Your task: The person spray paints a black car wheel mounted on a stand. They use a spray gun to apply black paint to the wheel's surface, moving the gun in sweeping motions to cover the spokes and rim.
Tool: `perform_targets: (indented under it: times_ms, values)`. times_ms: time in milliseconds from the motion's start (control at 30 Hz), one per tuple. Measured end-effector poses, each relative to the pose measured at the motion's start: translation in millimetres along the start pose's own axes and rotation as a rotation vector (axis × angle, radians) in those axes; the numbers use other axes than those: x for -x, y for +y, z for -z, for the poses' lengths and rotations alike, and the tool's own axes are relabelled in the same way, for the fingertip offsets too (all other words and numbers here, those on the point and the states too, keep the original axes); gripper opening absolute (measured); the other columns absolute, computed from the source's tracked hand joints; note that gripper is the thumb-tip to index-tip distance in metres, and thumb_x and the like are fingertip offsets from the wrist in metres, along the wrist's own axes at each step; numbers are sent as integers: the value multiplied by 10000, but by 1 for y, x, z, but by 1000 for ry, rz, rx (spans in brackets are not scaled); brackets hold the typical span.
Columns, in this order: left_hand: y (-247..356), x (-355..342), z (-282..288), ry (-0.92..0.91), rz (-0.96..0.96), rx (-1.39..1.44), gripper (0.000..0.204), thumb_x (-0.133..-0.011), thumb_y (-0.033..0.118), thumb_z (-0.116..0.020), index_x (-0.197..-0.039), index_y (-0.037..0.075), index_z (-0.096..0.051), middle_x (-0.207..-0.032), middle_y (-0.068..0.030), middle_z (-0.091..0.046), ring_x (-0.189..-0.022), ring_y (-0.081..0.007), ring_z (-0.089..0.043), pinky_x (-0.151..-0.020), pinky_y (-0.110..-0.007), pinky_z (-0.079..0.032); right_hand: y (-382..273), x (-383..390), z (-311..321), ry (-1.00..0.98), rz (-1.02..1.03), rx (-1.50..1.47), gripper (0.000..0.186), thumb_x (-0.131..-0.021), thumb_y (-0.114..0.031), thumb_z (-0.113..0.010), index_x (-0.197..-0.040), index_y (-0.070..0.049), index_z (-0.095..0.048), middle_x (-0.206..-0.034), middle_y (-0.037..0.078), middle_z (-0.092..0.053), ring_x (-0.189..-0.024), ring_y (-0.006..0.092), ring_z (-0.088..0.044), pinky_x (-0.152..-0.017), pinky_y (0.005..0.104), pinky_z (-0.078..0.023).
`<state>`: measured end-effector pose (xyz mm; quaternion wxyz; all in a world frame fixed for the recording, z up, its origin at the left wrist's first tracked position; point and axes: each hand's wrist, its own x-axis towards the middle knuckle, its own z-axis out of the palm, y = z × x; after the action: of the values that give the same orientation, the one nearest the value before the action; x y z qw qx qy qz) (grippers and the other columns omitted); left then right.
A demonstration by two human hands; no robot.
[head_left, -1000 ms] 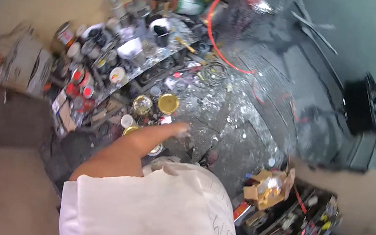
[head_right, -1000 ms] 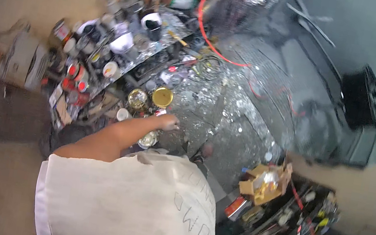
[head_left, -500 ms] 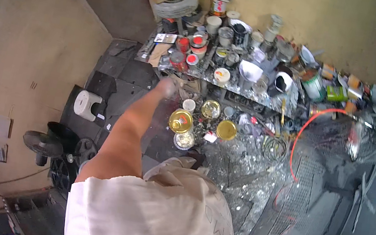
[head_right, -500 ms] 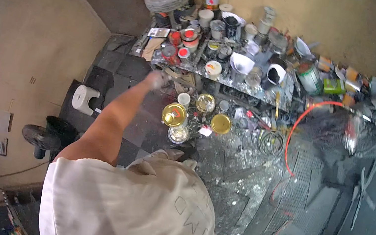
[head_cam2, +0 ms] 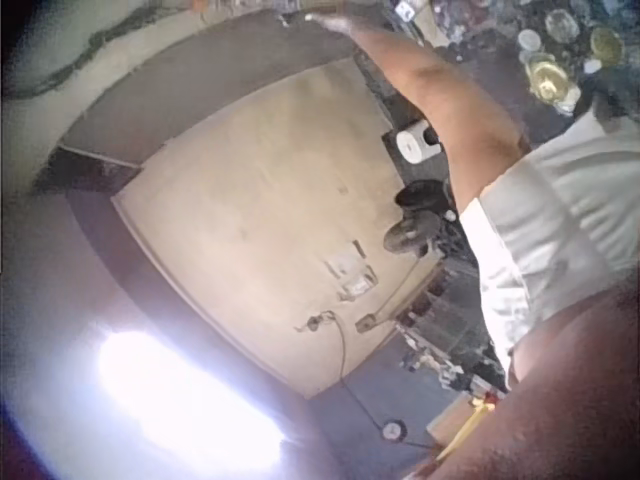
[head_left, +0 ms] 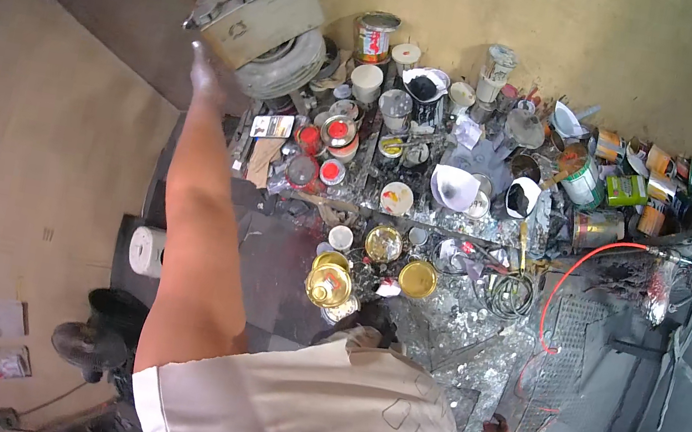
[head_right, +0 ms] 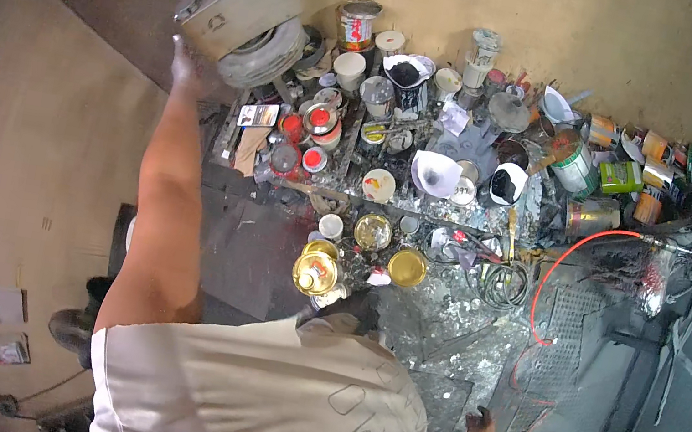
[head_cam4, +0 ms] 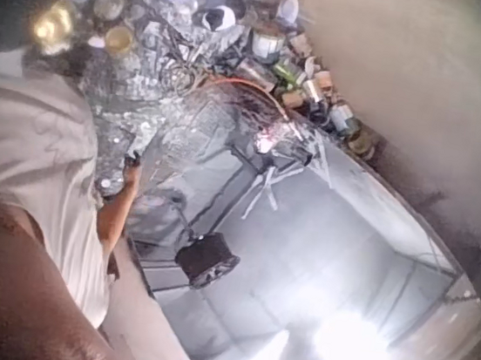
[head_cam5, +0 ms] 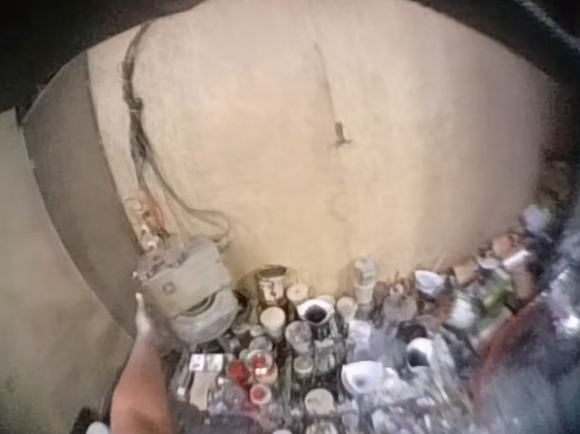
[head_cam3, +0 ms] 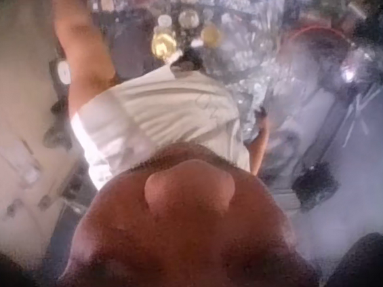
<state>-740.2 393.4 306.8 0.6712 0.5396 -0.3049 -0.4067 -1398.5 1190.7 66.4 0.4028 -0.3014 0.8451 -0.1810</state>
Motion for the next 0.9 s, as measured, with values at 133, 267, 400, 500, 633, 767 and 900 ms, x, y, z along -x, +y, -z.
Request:
perform_targets:
  times_ms: [133,267,400,500,633,767,900]
  values:
    - [18,-55,-5,-101,-50,87,853,-977,715,-320,-1520,59,-358,-1529,-113,-423,-1380,-281,-410,-1142,-430,-303,63,26,-26,37,-505,-565,286,-874,-92,-619,-1158,-59,-622,-779,42,-650,-658,203,-593,-572,332,-467]
    - [-12,-93,54,-195,-64,103,824,-959,736,-319,-1431,81,-482,-1441,-107,-518,-1265,-298,-526,-1023,-493,-458,111,35,-3,-93,-561,-734,378,-876,-118,-659,-1236,-45,-570,-905,88,-670,-774,217,-627,-592,375,-502]
    - [-38,-129,46,-148,32,11,812,-972,705,-321,-1423,50,-487,-1428,-133,-525,-1258,-314,-533,-1013,-496,-462,53,55,-5,0,-553,-119,590,-854,-258,-717,-1370,-26,-549,-1274,168,-659,-1123,283,-653,-938,386,-538]
    - [-50,-141,43,-12,20,-54,803,-982,681,-322,-1417,27,-491,-1418,-153,-530,-1252,-325,-538,-1007,-498,-465,13,20,10,-70,-406,32,595,-849,-350,-729,-1333,-29,-599,-1208,194,-690,-1130,295,-659,-952,384,-510]
    - [-27,-133,73,211,-89,-132,792,-995,650,-324,-1409,-3,-497,-1406,-179,-537,-1245,-341,-544,-998,-502,-469,-68,-56,66,-17,-277,46,617,-847,-371,-746,-1316,2,-598,-1157,226,-700,-1089,296,-678,-937,386,-518]
    - [-126,17,-29,477,200,-456,787,-1013,593,-361,-1434,-68,-444,-1385,-255,-533,-1244,-404,-542,-1016,-504,-459,-49,-133,150,464,-79,21,558,-912,-376,-689,-1275,39,-602,-1135,242,-699,-1066,283,-683,-915,376,-515]
    - [-156,96,55,471,-466,-1057,797,-1008,589,-287,-1389,-92,-450,-1325,-327,-547,-1159,-477,-571,-1007,-523,-469,-178,-253,267,700,155,-284,487,-953,-377,-644,-1170,59,-639,-1013,178,-717,-954,234,-681,-877,342,-507]
